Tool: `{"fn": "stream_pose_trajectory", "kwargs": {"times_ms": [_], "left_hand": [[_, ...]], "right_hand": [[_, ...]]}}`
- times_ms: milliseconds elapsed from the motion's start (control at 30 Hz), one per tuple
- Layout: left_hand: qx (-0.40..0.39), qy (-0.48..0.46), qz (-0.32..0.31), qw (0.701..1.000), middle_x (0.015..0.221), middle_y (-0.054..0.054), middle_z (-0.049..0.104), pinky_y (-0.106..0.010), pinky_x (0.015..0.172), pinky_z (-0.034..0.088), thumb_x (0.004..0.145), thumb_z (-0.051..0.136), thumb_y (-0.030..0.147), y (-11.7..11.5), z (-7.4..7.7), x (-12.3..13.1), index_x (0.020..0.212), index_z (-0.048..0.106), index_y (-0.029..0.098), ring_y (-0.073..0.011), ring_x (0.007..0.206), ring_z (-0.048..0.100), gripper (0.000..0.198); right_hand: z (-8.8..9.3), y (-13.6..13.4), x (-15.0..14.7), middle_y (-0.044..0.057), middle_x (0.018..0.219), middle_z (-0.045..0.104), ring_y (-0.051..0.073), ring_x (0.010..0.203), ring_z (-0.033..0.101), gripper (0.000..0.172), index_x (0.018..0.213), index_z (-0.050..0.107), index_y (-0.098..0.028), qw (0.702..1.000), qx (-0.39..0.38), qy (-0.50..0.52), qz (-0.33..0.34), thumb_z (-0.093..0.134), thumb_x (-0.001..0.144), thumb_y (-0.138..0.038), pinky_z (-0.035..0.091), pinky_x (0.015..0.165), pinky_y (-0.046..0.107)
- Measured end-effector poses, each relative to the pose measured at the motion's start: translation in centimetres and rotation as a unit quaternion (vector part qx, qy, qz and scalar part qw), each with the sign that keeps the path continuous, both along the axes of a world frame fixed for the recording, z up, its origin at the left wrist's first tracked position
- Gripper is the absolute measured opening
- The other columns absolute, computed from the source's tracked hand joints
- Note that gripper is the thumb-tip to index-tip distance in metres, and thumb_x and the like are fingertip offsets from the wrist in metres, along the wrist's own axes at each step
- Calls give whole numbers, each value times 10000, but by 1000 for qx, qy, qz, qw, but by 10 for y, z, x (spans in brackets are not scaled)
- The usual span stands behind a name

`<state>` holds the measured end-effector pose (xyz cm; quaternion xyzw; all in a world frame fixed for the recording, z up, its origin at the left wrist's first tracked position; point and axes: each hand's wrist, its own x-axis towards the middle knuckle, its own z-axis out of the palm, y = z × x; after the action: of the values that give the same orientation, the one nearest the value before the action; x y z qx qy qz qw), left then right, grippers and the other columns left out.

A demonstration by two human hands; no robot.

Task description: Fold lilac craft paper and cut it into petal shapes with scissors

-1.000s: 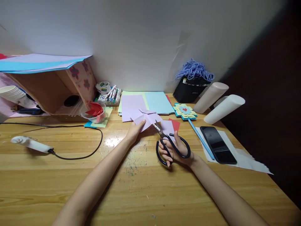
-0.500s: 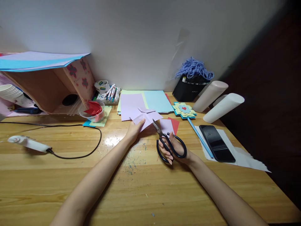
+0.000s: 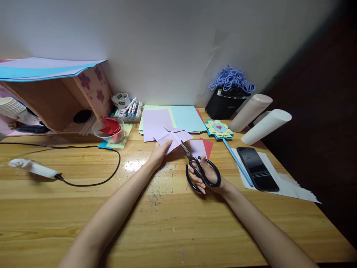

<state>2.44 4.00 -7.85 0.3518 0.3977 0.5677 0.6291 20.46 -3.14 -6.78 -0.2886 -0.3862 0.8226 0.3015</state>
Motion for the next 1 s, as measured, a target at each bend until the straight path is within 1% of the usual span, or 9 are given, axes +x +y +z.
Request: {"fn": "stream_pose_trajectory", "kwargs": {"times_ms": [200, 467, 667, 767, 867, 1000], "left_hand": [[24, 1, 2, 1000, 1143, -110, 623, -403, 965, 394, 660, 706, 324, -2, 3, 1, 1055, 618, 143, -270, 1083, 552, 443], [16, -21, 5, 1000, 1125, -110, 633, -406, 946, 411, 650, 717, 323, -1, 1, 1, 1066, 620, 146, -270, 1049, 574, 463], [28, -8, -11, 1000, 1131, -110, 629, -397, 960, 400, 670, 700, 326, -2, 3, 2, 1080, 610, 145, -263, 1068, 562, 456], [20, -8, -21, 1000, 1108, -112, 640, -409, 942, 411, 664, 707, 323, -2, 2, 2, 1083, 607, 142, -264, 1029, 581, 467], [7, -14, -30, 999, 1090, -106, 648, -407, 932, 419, 665, 707, 323, -2, 2, 2, 1080, 608, 149, -254, 1001, 593, 461], [15, -22, -38, 999, 1060, -96, 661, -400, 913, 434, 671, 702, 335, -3, 2, 2, 1092, 605, 161, -241, 960, 609, 465]], "right_hand": [[1, -1, -3, -92, 406, 420, 30, 243, 311, 616, 691, 428, -175, 1000, 6, 16, 4, 387, 648, -788, 379, 236, 159], [-9, 2, -3, -98, 391, 419, 32, 223, 295, 598, 687, 416, -180, 999, -5, 44, 10, 395, 657, -777, 351, 212, 153], [-1, -3, -7, -85, 410, 418, 40, 253, 324, 685, 701, 426, -180, 1000, 11, 15, 0, 288, 598, -843, 401, 254, 185], [3, -5, -8, -83, 411, 415, 39, 259, 319, 682, 695, 425, -181, 1000, 12, 19, -6, 286, 602, -842, 398, 254, 184], [3, -4, -8, -82, 416, 416, 33, 257, 309, 661, 691, 437, -175, 999, 13, 31, -9, 318, 625, -822, 386, 247, 172], [-2, -2, -7, -83, 407, 412, 30, 243, 291, 647, 688, 449, -171, 999, 5, 50, -11, 339, 639, -806, 371, 229, 165]]}}
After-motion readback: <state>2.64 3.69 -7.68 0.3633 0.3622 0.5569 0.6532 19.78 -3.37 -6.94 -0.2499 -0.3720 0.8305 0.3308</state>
